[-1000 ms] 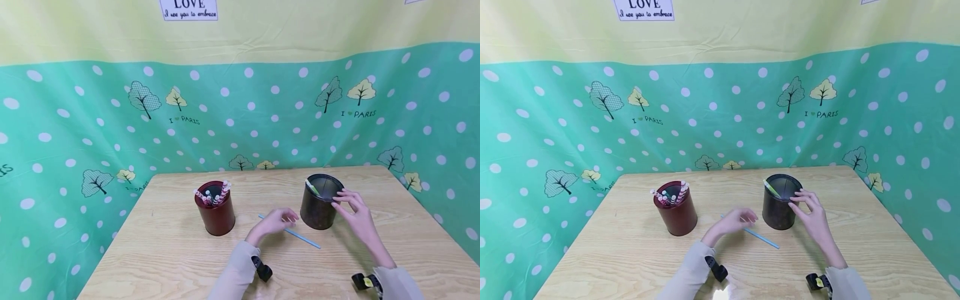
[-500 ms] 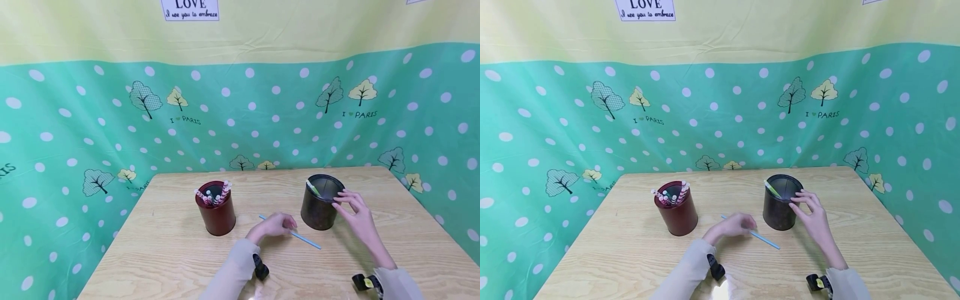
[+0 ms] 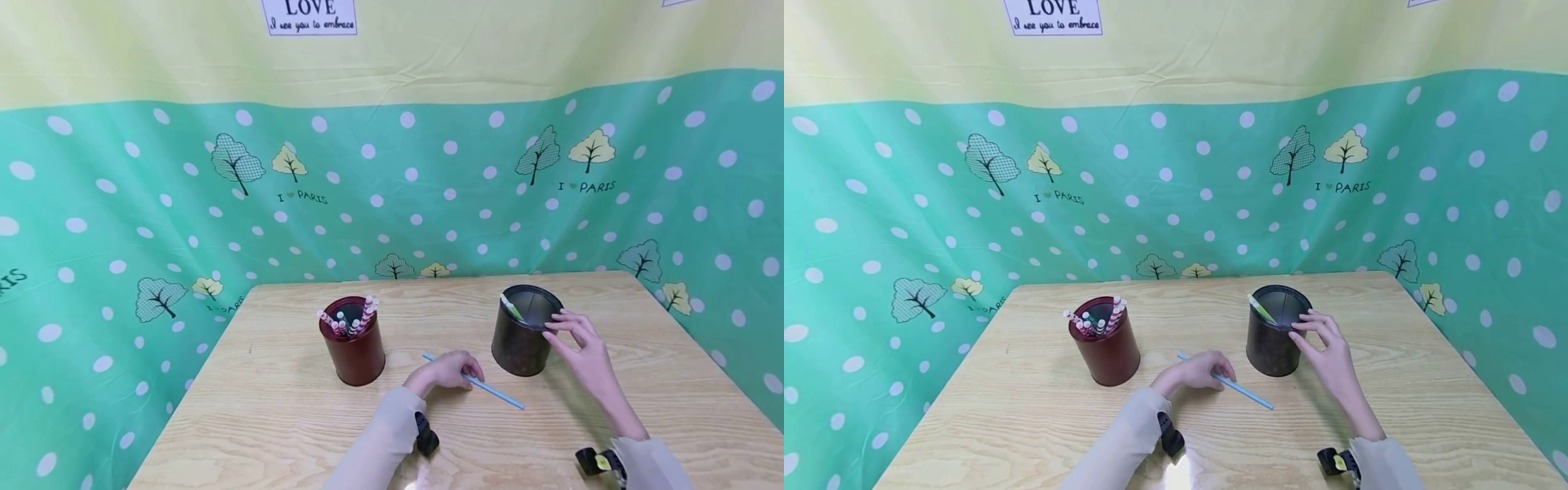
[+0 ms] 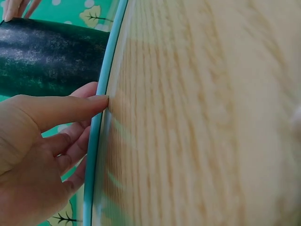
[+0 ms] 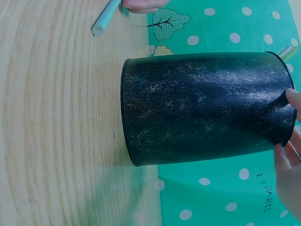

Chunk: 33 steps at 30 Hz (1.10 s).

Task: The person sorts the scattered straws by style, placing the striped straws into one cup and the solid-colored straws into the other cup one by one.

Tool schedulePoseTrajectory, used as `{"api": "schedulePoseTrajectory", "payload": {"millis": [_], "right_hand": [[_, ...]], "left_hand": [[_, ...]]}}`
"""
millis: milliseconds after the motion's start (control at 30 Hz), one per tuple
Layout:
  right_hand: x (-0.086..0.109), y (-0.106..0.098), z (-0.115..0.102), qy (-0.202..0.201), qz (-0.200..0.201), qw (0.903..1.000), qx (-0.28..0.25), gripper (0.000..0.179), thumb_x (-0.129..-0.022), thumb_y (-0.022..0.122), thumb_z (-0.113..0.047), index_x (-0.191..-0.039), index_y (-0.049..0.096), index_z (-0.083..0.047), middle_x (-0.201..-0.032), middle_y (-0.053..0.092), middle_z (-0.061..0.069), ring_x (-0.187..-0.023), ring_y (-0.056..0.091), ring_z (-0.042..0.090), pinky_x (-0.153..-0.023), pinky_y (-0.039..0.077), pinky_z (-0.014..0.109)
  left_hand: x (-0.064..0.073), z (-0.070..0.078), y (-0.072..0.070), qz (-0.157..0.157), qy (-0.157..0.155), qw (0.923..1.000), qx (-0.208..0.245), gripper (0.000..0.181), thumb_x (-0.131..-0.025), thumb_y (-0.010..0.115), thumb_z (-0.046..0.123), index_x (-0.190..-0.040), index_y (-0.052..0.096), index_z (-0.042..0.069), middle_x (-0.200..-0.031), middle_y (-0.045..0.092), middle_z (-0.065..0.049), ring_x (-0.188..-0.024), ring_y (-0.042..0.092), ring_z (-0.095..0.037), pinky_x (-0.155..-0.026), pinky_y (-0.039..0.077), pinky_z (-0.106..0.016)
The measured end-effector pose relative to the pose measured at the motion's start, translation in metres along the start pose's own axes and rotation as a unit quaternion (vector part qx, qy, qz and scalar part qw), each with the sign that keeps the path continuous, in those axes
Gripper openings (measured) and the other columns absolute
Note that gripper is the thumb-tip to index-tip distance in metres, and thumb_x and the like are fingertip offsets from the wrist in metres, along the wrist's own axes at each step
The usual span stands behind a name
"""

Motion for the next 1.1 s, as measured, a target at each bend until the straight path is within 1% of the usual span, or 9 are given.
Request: {"api": "schedulePoseTrajectory", "payload": {"millis": [100,267,333,533,700,800,967,1100], "right_hand": [[-0.0001,-0.0002,-0.0008,-0.001,0.0,1.0,-0.003,0.022,-0.078,0.066,-0.015,-0.1,0.065,-0.02,-0.115,0.049,-0.005,-0.12,0.035,0.008,-0.096,0.027,0.013],[-0.0004,-0.0003,0.0,0.0,0.001,1.0,-0.001,0.023,-0.078,0.066,-0.015,-0.1,0.065,-0.02,-0.116,0.049,-0.005,-0.12,0.035,0.009,-0.096,0.027,0.013],[-0.0005,-0.0002,0.0005,0.001,0.001,1.0,0.001,0.023,-0.078,0.066,-0.015,-0.1,0.065,-0.021,-0.116,0.049,-0.006,-0.12,0.035,0.008,-0.096,0.026,0.012],[0.0,-0.0001,-0.0017,-0.001,0.0,1.0,-0.001,0.023,-0.078,0.066,-0.014,-0.101,0.065,-0.019,-0.116,0.049,-0.004,-0.12,0.035,0.008,-0.096,0.026,0.013],[0.0015,-0.0008,-0.0035,-0.001,0.001,1.0,0.0,0.022,-0.079,0.066,-0.015,-0.1,0.065,-0.018,-0.115,0.049,-0.004,-0.12,0.035,0.008,-0.096,0.026,0.013],[0.0018,-0.0007,-0.0038,-0.001,0.001,1.0,0.002,0.022,-0.079,0.066,-0.015,-0.101,0.065,-0.018,-0.116,0.049,-0.004,-0.12,0.035,0.008,-0.096,0.026,0.013],[0.0005,0.0003,-0.0035,-0.002,0.001,1.0,0.001,0.023,-0.078,0.067,-0.016,-0.1,0.065,-0.021,-0.115,0.049,-0.005,-0.12,0.035,0.008,-0.096,0.026,0.013],[0.0,0.0,0.0001,0.001,0.004,1.0,0.002,0.023,-0.078,0.067,-0.016,-0.1,0.065,-0.023,-0.115,0.049,-0.007,-0.119,0.036,0.008,-0.095,0.027,0.012]], "left_hand": [[-0.001,-0.0014,0.0014,-0.006,0.002,1.0,-0.005,0.02,-0.073,0.066,-0.002,-0.09,0.067,0.008,-0.08,0.056,0.006,-0.075,0.047,0.001,-0.07,0.036,-0.01],[-0.0014,-0.0013,0.0029,-0.01,0.018,0.9998,-0.003,0.02,-0.074,0.065,-0.003,-0.092,0.068,0.006,-0.082,0.054,0.002,-0.077,0.047,-0.002,-0.068,0.035,-0.009],[-0.0016,-0.0016,0.0032,-0.01,0.019,0.9998,-0.001,0.02,-0.074,0.065,-0.002,-0.092,0.068,0.006,-0.082,0.053,0.002,-0.077,0.047,-0.003,-0.068,0.035,-0.01],[-0.0027,-0.006,0.0043,-0.009,0.0,0.9999,-0.005,0.015,-0.075,0.065,0.0,-0.088,0.069,0.008,-0.079,0.05,0.007,-0.074,0.043,0.0,-0.068,0.035,-0.01],[-0.0028,-0.0066,0.0049,-0.01,-0.006,0.9998,-0.015,0.013,-0.075,0.065,0.001,-0.085,0.069,0.008,-0.079,0.048,0.008,-0.073,0.042,0.001,-0.068,0.035,-0.01],[-0.0023,-0.0067,0.0049,-0.008,-0.012,0.9999,-0.008,0.012,-0.075,0.065,0.0,-0.084,0.068,0.008,-0.079,0.048,0.008,-0.074,0.043,0.001,-0.068,0.036,-0.011],[-0.0009,-0.0053,0.0018,0.0,-0.02,0.9998,-0.004,0.009,-0.074,0.066,0.0,-0.081,0.067,0.006,-0.075,0.055,0.007,-0.069,0.045,0.002,-0.067,0.036,-0.011],[0.0002,-0.0023,-0.0011,0.011,-0.017,0.9997,-0.01,0.008,-0.073,0.067,0.0,-0.079,0.067,0.005,-0.068,0.059,0.005,-0.063,0.045,0.002,-0.064,0.037,-0.01]]}}
Point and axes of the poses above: each hand's wrist, its own x-axis away from the middle knuckle, its own y-axis out of the palm, z = x × y, the point moved 8 cm from there along -x, towards the middle knuckle
